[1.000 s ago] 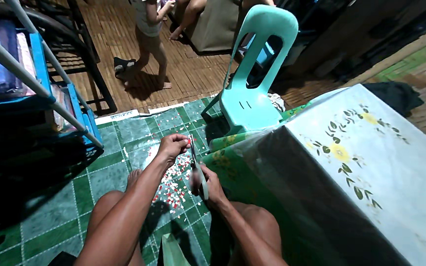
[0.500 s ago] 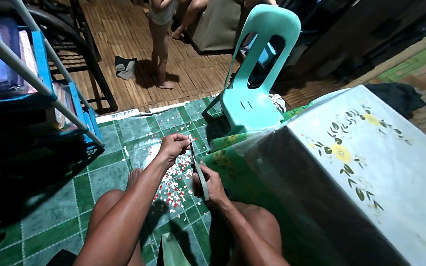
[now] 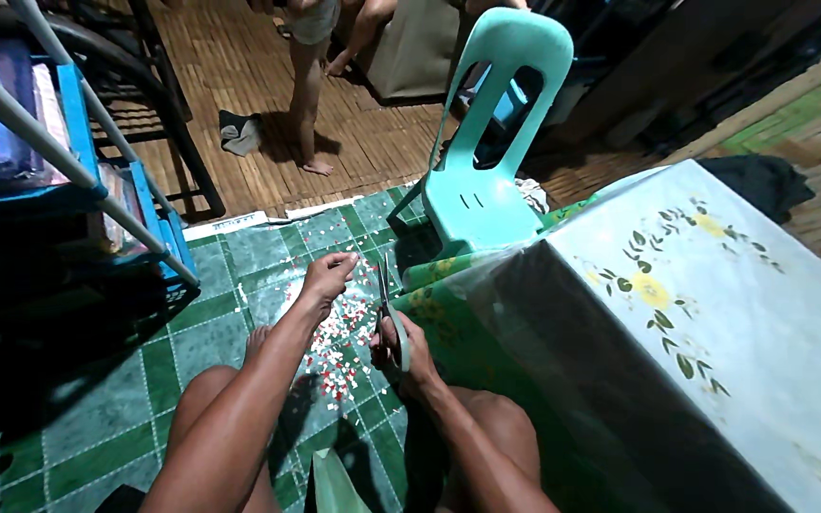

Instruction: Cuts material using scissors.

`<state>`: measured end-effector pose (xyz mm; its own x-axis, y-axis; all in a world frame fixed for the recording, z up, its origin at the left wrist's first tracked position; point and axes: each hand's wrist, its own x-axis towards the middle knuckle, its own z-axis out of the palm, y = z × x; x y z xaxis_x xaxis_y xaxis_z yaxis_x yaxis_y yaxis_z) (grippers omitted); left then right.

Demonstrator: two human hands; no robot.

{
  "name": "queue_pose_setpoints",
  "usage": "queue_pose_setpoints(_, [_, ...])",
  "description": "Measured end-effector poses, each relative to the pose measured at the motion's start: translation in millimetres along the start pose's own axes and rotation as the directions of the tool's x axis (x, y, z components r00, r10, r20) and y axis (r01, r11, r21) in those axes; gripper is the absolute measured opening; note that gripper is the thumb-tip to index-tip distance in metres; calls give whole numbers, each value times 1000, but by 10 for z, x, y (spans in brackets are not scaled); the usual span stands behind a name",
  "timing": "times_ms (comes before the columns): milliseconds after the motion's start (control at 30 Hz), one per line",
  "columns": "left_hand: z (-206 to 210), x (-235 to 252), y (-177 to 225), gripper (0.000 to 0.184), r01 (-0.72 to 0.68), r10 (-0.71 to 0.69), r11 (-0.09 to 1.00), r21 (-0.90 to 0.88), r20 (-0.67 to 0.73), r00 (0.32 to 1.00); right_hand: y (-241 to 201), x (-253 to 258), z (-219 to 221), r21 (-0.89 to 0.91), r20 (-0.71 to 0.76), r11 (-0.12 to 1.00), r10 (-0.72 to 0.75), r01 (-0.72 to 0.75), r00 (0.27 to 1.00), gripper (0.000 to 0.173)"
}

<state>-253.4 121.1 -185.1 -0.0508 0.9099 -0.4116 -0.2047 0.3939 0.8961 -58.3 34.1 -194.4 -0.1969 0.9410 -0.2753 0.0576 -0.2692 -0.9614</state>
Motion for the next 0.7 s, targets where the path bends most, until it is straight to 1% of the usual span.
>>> queue_pose_setpoints(67, [-10,15,6,41,21,-21,1000,-20,-14,1000,-46,12,-19,-97,-63,994,40,-46,997,50])
queue_pose_setpoints(100, [-13,22,10,41,36,-36,999,-20,-21,999,-45,24,-40,-172,-88,983,54,-68,995,55])
queue_pose_setpoints(133, [-12,20,19,40,46,-46,999,-13,-17,999,-39,27,-74,-249,-98,964,64,-87,993,61])
queue_pose_setpoints(200, [-10,29,-2,32,35,-35,998,61,-3,999,-50,-25,-141,-359,-102,925,91,-122,991,64])
queue_pose_setpoints(233, [-4,46,-31,27,3,-3,990,144,-2,1000,-71,-75,-170,-365,-108,920,113,-145,988,63])
queue_pose_setpoints(300, [22,61,-81,25,-71,78,930,360,-6,997,-115,-215,-207,-315,-139,930,151,-188,979,63])
queue_pose_setpoints(333, [37,66,-113,25,-106,119,893,437,-3,993,-137,-286,-217,-294,-154,935,158,-198,975,65])
queue_pose_setpoints(400, [64,38,-156,20,-161,190,832,531,1,982,-206,-425,-233,-282,-181,942,135,-183,974,67])
queue_pose_setpoints(433, [75,7,-166,23,-180,218,807,563,0,976,-234,-497,-237,-279,-202,947,106,-161,974,67])
queue_pose_setpoints(467, [88,-30,-169,32,-186,227,788,587,3,974,-256,-577,-245,-275,-223,952,74,-135,972,66])
queue_pose_setpoints(533, [87,-82,-204,50,-164,189,775,610,24,982,-277,-797,-259,-279,-264,954,29,-105,964,65])
queue_pose_setpoints(567, [75,-88,-257,53,-149,160,774,615,37,986,-262,-934,-267,-292,-277,950,22,-106,961,64])
queue_pose_setpoints(633, [58,-108,-373,53,-117,88,759,640,78,993,-176,-1210,-293,-322,-287,940,12,-108,958,60])
queue_pose_setpoints(700, [53,-139,-508,49,-118,46,707,697,122,992,-104,-1465,-340,-325,-274,940,10,-102,962,54])
